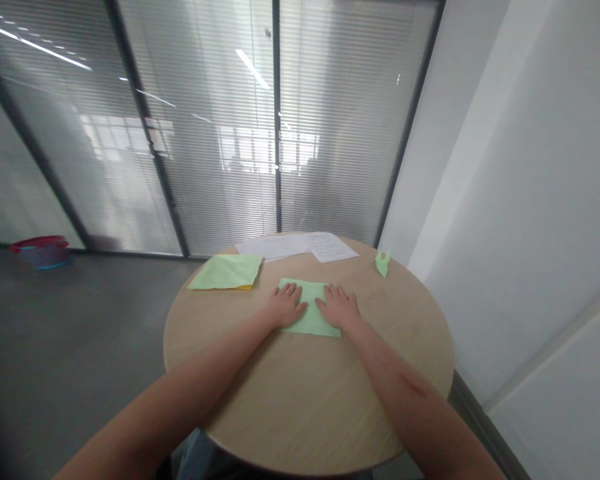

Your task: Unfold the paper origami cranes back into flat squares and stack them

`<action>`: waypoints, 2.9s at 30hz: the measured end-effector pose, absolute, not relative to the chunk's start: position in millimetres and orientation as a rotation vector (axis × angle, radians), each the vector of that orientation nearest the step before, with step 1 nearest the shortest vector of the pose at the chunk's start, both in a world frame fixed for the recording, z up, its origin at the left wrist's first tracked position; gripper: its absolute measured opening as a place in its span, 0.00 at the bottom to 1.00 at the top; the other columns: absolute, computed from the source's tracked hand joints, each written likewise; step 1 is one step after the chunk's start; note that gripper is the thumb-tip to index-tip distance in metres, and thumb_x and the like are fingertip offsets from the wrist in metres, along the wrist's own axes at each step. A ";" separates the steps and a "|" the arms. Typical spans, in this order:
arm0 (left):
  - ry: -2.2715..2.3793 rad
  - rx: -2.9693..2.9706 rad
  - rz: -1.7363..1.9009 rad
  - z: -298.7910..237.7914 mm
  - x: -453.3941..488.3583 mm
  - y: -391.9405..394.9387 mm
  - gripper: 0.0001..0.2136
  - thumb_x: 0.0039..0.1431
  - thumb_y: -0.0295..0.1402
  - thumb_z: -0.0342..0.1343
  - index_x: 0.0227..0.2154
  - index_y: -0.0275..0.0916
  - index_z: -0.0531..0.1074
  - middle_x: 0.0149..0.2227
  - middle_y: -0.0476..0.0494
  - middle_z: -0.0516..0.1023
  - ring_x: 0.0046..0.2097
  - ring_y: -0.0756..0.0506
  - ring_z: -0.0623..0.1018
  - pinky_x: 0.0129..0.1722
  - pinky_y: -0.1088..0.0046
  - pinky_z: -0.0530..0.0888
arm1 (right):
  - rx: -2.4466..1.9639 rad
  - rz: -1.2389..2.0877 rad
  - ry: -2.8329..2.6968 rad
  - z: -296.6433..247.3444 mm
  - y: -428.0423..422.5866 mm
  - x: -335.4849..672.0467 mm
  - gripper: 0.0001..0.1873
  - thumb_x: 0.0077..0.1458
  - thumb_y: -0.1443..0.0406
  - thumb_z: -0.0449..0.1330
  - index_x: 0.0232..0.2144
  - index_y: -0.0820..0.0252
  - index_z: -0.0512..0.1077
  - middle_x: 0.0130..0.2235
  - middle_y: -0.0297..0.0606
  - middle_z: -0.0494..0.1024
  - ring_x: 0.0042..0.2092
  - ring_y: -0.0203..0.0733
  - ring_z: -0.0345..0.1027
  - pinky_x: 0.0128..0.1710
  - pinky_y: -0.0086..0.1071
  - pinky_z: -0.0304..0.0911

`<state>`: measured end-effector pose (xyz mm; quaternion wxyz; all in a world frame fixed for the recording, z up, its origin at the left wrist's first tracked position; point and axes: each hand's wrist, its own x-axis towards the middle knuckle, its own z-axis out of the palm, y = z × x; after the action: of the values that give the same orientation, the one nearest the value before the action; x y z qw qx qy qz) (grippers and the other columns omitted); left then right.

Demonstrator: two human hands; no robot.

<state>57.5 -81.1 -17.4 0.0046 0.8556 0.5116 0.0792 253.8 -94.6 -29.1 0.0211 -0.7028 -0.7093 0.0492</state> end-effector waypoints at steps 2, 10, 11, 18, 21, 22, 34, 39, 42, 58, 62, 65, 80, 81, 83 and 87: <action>1.654 2.645 0.235 -17.0 53.9 -78.7 0.32 0.67 0.50 0.38 0.66 0.34 0.57 0.70 0.29 0.54 0.70 0.33 0.54 0.66 0.45 0.51 | -2.194 0.159 -2.184 -29.9 -93.6 254.6 0.40 0.66 0.45 0.34 0.71 0.60 0.42 0.73 0.47 0.40 0.72 0.54 0.35 0.65 0.63 0.35; 1.895 2.505 0.209 -14.1 36.7 -69.9 0.35 0.66 0.53 0.36 0.67 0.32 0.55 0.70 0.28 0.53 0.70 0.32 0.53 0.66 0.49 0.51 | -2.230 0.161 -2.128 -32.7 -88.0 260.1 0.41 0.64 0.43 0.33 0.71 0.57 0.43 0.73 0.45 0.41 0.72 0.56 0.35 0.64 0.66 0.35; 1.908 2.501 0.216 -14.0 35.8 -69.6 0.36 0.65 0.53 0.36 0.67 0.32 0.55 0.70 0.28 0.53 0.70 0.32 0.53 0.66 0.49 0.51 | -2.240 0.161 -2.119 -32.2 -87.2 260.8 0.41 0.64 0.42 0.33 0.71 0.56 0.42 0.73 0.45 0.40 0.72 0.56 0.35 0.63 0.66 0.35; 2.050 2.478 0.335 -3.7 36.7 -80.4 0.33 0.64 0.49 0.43 0.63 0.28 0.60 0.62 0.23 0.66 0.63 0.31 0.66 0.59 0.53 0.64 | -2.239 0.110 -2.055 -31.3 -89.2 260.5 0.40 0.65 0.45 0.34 0.70 0.60 0.47 0.72 0.48 0.45 0.71 0.57 0.38 0.63 0.64 0.38; 2.062 2.467 0.303 8.5 36.7 -88.4 0.27 0.61 0.46 0.49 0.56 0.31 0.66 0.55 0.25 0.74 0.57 0.32 0.72 0.51 0.57 0.71 | -2.232 0.051 -1.991 -31.8 -91.6 260.7 0.38 0.66 0.47 0.35 0.70 0.62 0.48 0.71 0.51 0.49 0.70 0.56 0.41 0.63 0.62 0.41; 2.051 2.466 0.291 12.6 36.3 -90.6 0.25 0.61 0.45 0.51 0.55 0.33 0.68 0.53 0.25 0.75 0.55 0.32 0.74 0.49 0.58 0.71 | -2.228 0.045 -1.976 -31.6 -92.2 261.0 0.38 0.67 0.47 0.35 0.70 0.62 0.49 0.70 0.51 0.51 0.70 0.55 0.42 0.63 0.62 0.42; 1.880 2.302 0.457 29.1 28.3 -90.2 0.20 0.59 0.27 0.52 0.54 0.40 0.69 0.46 0.35 0.81 0.47 0.39 0.81 0.44 0.65 0.75 | -2.234 0.122 -1.988 -27.5 -95.7 262.3 0.35 0.67 0.48 0.34 0.70 0.52 0.47 0.71 0.45 0.49 0.70 0.57 0.42 0.62 0.64 0.41; 1.610 2.170 0.749 20.5 31.3 -78.3 0.12 0.56 0.23 0.52 0.39 0.38 0.78 0.41 0.42 0.83 0.43 0.44 0.81 0.43 0.71 0.75 | -2.240 0.141 -1.979 -27.7 -94.5 262.1 0.34 0.67 0.48 0.35 0.70 0.51 0.48 0.71 0.45 0.51 0.70 0.57 0.42 0.63 0.63 0.40; 1.578 2.078 0.902 21.8 28.3 -74.2 0.12 0.55 0.22 0.52 0.35 0.38 0.80 0.39 0.44 0.84 0.41 0.45 0.81 0.44 0.70 0.76 | -2.213 0.130 -1.943 -24.5 -94.9 262.0 0.33 0.67 0.49 0.35 0.70 0.51 0.48 0.70 0.46 0.54 0.69 0.56 0.45 0.62 0.63 0.43; 2.205 1.865 1.211 113.3 -134.2 3.0 0.18 0.55 0.24 0.51 0.46 0.35 0.79 0.41 0.40 0.82 0.42 0.39 0.79 0.41 0.69 0.72 | -2.138 0.138 -1.897 -26.3 -94.5 249.9 0.32 0.68 0.51 0.34 0.70 0.51 0.48 0.70 0.44 0.52 0.70 0.55 0.42 0.62 0.62 0.43; 2.321 1.796 1.072 104.4 -171.6 18.6 0.19 0.51 0.24 0.55 0.47 0.33 0.78 0.43 0.35 0.81 0.43 0.39 0.79 0.40 0.69 0.72 | -2.132 0.084 -1.929 -32.1 -93.6 247.5 0.31 0.68 0.51 0.37 0.69 0.51 0.52 0.70 0.45 0.54 0.69 0.56 0.43 0.61 0.64 0.43; 2.347 1.749 0.990 93.0 -184.5 24.7 0.21 0.47 0.25 0.57 0.46 0.31 0.78 0.40 0.32 0.82 0.41 0.36 0.80 0.38 0.66 0.74 | -2.123 0.067 -1.931 -33.6 -94.6 247.0 0.32 0.68 0.51 0.37 0.69 0.52 0.52 0.70 0.47 0.54 0.69 0.57 0.43 0.61 0.63 0.43; 2.519 2.003 0.832 62.5 -176.7 17.0 0.19 0.53 0.27 0.54 0.49 0.36 0.76 0.53 0.31 0.75 0.54 0.32 0.73 0.53 0.58 0.69 | -2.122 0.085 -1.947 -27.1 -99.7 245.9 0.31 0.68 0.52 0.36 0.68 0.52 0.54 0.70 0.46 0.54 0.70 0.56 0.43 0.62 0.63 0.43; 2.535 2.085 0.855 62.0 -173.1 15.8 0.19 0.55 0.29 0.53 0.50 0.37 0.75 0.55 0.31 0.74 0.56 0.32 0.71 0.55 0.57 0.67 | -2.117 0.081 -1.946 -27.3 -99.8 245.9 0.31 0.68 0.52 0.36 0.68 0.52 0.54 0.69 0.46 0.55 0.70 0.55 0.43 0.62 0.63 0.42; 2.502 2.274 0.797 60.1 -163.4 15.3 0.18 0.59 0.32 0.51 0.51 0.39 0.75 0.57 0.33 0.72 0.57 0.33 0.70 0.57 0.57 0.65 | -2.113 0.078 -1.943 -27.6 -100.1 245.7 0.31 0.68 0.52 0.36 0.68 0.52 0.55 0.69 0.46 0.55 0.69 0.55 0.44 0.62 0.63 0.42; 2.338 2.338 0.364 49.5 -139.7 21.3 0.24 0.64 0.46 0.48 0.57 0.41 0.71 0.60 0.31 0.70 0.60 0.32 0.69 0.58 0.53 0.64 | -2.118 0.078 -1.950 -27.3 -100.5 245.3 0.31 0.68 0.52 0.36 0.68 0.51 0.55 0.69 0.46 0.56 0.69 0.55 0.44 0.62 0.63 0.42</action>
<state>-139.7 21.3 49.5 -0.0923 0.6997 0.7000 0.1090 245.3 -100.5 -27.3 0.1303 -0.7292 -0.6713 0.0268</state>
